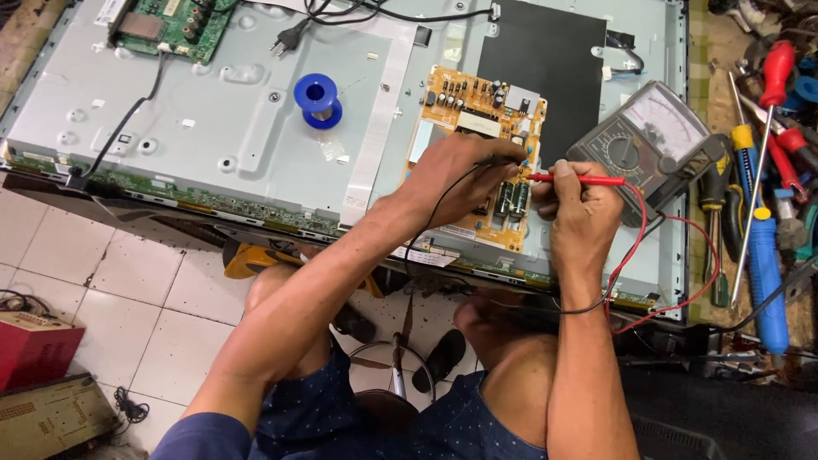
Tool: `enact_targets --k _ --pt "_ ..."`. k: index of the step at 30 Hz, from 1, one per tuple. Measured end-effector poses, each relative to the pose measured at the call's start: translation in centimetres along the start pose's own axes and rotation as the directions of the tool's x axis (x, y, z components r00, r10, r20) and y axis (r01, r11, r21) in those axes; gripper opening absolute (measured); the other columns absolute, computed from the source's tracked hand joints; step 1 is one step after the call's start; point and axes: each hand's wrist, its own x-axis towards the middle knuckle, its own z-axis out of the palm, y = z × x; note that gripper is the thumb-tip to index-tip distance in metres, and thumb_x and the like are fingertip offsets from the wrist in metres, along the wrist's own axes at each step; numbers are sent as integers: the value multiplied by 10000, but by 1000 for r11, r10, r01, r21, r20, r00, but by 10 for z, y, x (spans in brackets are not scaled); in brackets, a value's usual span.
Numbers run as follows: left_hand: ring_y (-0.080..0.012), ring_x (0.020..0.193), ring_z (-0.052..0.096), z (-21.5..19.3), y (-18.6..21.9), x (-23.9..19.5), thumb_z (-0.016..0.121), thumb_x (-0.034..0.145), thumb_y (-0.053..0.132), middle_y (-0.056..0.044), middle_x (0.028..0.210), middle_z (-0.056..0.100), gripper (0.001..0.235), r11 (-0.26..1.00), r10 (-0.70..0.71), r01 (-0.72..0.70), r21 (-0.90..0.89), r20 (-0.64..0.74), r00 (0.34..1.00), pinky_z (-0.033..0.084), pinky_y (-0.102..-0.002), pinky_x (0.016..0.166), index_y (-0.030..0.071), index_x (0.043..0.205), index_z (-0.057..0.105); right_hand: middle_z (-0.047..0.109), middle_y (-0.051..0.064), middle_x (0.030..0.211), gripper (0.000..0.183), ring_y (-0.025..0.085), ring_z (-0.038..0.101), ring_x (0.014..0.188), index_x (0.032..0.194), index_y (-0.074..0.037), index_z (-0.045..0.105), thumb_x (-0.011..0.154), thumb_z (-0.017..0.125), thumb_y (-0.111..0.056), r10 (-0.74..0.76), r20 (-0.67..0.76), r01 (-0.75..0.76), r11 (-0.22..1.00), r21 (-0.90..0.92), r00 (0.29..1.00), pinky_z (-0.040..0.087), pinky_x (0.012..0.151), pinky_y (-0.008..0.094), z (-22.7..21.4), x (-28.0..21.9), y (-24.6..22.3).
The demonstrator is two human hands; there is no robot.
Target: The person uses a multimeter to test various points on a circuit board. They move the probes across different components and flip the board over to continue testing the other side.
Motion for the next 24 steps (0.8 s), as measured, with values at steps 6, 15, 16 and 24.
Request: enact_targets --k 6,15,16,24 --pt "-398 852 737 4 -5 -2 602 1035 207 -129 853 735 186 1000 -2 2 -14 22 1000 589 -485 787 237 1159 736 704 120 745 254 145 649 581 984 -75 673 1095 630 -299 9 12 -9 1000 -27 1000 554 592 241 -2 -1 -3" --pt "-374 907 733 6 -7 -4 635 1017 224 -135 891 713 169 1000 3 -3 31 18 1000 589 -478 811 231 1148 740 709 115 733 248 148 662 585 973 -80 675 1076 639 -303 10 -3 -10 1000 -27 1000 553 581 240 -1 1 2" --pt "-374 907 733 6 -7 -4 635 1017 224 -135 891 713 169 1000 6 -6 31 15 1000 589 -478 811 231 1148 740 709 115 733 248 148 662 585 973 -80 675 1076 639 -303 6 -3 -6 1000 -28 1000 553 581 240 -1 1 1" --pt "-417 1109 691 -20 3 -31 583 1064 279 -148 1093 752 217 981 -14 -22 -194 -180 984 572 -529 931 240 1248 691 717 140 848 263 188 700 709 1136 -86 642 1100 576 -338 -12 -29 13 999 40 1000 581 625 267 -3 0 1"
